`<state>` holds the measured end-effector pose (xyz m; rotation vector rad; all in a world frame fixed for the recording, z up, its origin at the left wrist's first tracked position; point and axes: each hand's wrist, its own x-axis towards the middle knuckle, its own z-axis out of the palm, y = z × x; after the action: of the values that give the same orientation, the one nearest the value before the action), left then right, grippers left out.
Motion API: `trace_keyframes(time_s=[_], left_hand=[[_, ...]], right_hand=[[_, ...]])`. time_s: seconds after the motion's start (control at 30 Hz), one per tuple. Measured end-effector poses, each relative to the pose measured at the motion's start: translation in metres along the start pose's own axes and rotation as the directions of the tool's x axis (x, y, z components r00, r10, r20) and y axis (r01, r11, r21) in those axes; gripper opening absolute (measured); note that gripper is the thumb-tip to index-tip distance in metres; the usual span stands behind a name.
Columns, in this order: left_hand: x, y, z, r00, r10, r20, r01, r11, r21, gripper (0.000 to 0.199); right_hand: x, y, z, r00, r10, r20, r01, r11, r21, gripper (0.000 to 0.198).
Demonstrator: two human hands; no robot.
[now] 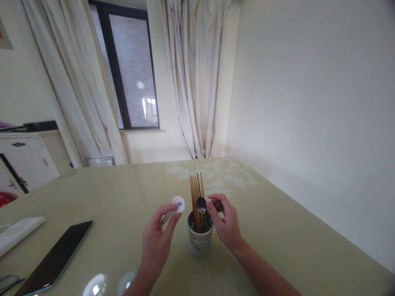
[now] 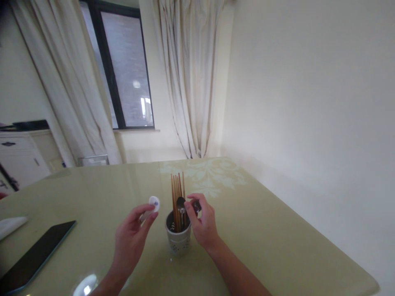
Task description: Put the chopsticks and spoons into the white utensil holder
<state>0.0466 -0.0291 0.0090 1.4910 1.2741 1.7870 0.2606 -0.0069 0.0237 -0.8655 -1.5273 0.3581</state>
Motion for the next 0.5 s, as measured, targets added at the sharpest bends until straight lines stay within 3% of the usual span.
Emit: trace_keyframes(time_s=[0.23,0.37,0.5], left_hand=[[0.0055,0.0123,0.0029,0.995,-0.095,-0.021,0.087,0.966,-0.242,0.035],[0.0058,0.0084,0.0059,0.968,-0.248,0.031,0.241,0.895,-0.374,0.054],[0.0041,0.0042,0.0068,0.933,-0.352,0.078,0.336,0.773,-0.539,0.049]], right_hand=[[-0.0009,-0.0027,0.0007,0.999,-0.026,0.023,0.027,0.999,-0.026,0.017],[-0.0031,-0.0044,0.0027,0.999,-0.038,0.027,0.038,0.999,-0.022,0.016],[-0.0052,-0.0060,0.0053,0.998,-0.052,0.038,0.053,0.999,-0.012,0.013]])
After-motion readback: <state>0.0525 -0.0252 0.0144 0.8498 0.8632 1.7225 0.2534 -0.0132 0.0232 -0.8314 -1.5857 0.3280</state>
